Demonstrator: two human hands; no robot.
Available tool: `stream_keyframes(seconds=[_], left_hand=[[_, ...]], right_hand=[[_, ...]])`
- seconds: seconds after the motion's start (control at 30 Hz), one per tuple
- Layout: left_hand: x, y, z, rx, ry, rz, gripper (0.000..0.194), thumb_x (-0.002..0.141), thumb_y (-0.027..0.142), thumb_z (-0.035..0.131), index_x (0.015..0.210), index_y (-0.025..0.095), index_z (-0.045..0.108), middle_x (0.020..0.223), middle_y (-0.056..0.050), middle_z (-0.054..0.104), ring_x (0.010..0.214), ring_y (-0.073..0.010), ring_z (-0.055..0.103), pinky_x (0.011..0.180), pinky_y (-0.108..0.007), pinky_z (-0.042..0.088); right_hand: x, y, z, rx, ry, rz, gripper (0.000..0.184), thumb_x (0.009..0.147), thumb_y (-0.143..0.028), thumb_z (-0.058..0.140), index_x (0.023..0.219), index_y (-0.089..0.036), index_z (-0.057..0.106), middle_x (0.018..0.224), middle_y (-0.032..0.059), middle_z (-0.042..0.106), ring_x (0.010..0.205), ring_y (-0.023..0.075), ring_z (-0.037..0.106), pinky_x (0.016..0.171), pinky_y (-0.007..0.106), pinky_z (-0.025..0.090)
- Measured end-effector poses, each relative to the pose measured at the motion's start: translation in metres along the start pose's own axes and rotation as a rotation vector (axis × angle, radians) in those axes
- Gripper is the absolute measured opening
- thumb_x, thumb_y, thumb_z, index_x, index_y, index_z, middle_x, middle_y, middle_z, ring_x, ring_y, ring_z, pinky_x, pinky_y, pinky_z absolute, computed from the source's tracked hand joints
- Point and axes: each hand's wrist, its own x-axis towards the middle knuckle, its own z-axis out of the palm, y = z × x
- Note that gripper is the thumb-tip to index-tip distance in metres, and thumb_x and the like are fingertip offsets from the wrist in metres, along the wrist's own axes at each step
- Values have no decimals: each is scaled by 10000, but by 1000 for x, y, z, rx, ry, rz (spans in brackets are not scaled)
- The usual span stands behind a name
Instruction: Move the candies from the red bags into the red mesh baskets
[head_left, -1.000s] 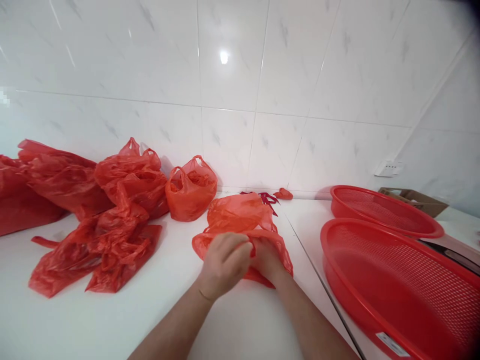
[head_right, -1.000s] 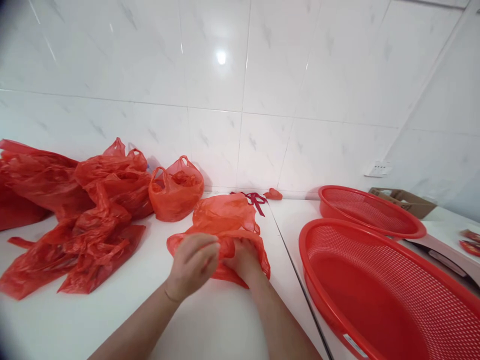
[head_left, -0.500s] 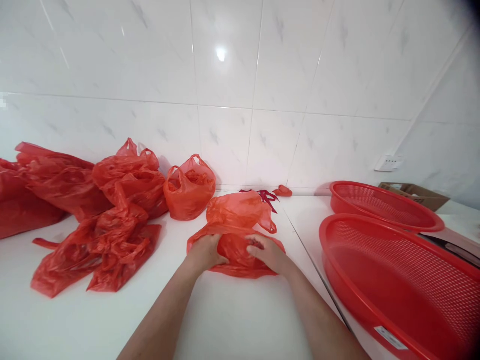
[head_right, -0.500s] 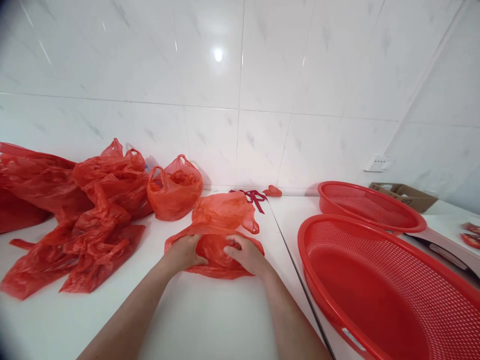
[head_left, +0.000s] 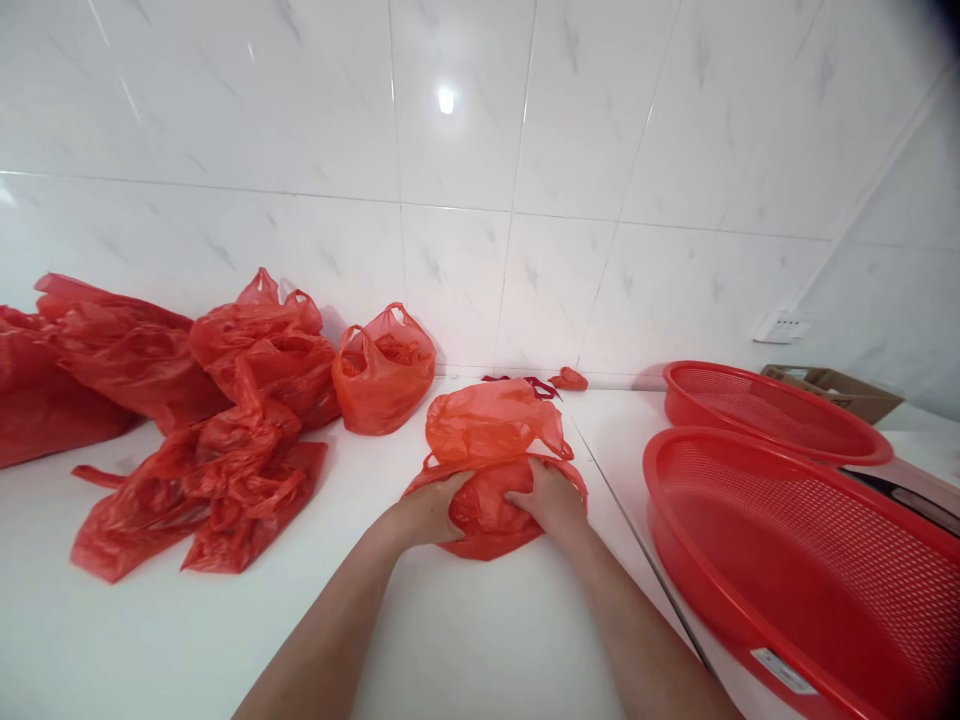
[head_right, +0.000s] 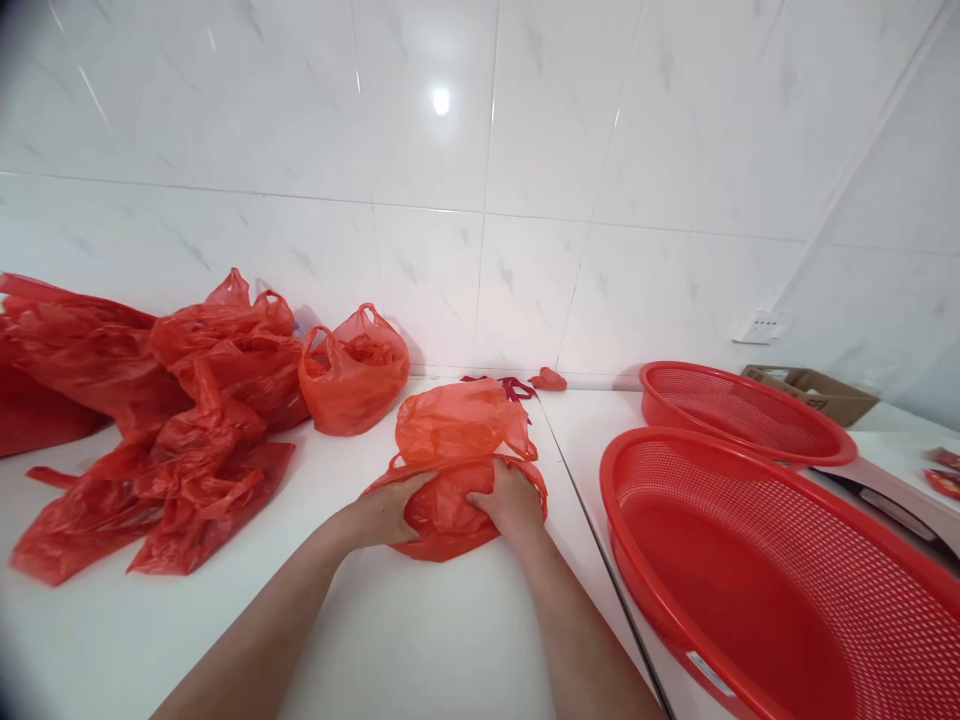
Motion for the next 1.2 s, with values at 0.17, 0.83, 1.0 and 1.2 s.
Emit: stream_keyframes(seconds=[0.17, 0.83, 1.0, 1.2], left_hand=[[5, 11, 6, -59, 203, 62, 472, 794, 451, 572, 1230, 270, 558, 1215, -31, 629, 1109, -234, 575, 905, -343, 468], [12, -8, 18, -3, 162, -6, 662, 695, 490, 661, 1288, 233, 516, 1302, -43, 575, 1191, -269, 513, 981, -348, 420], [7, 12, 11, 64, 300, 116, 368, 914, 366, 378, 1145, 197, 609, 1075, -89, 665, 1015, -243, 591, 879, -372, 456], [6, 21, 29, 57, 133, 235, 487, 777, 409, 598, 1239, 256, 562, 1298, -70, 532, 1149, -288, 502, 962, -396, 411]], right_hand=[[-2, -1, 6, -105, -3, 3, 358, 742, -483, 618, 980, -217, 589, 993, 51, 676, 886, 226, 630, 666, 297, 412], [2, 19, -3, 285, 125, -36, 268, 814, -438, 507, 879, -227, 660, 900, 17, 682, 823, 166, 625, 717, 269, 448], [-5, 11, -1, 304, 193, -79, 202, 841, -355, 468, 866, -228, 623, 823, 1, 667, 735, 153, 608, 694, 268, 441], [-14, -2, -5, 272, 357, -238, 232, 892, -295, 397, 843, -225, 613, 826, 12, 641, 763, 157, 577, 743, 275, 439]])
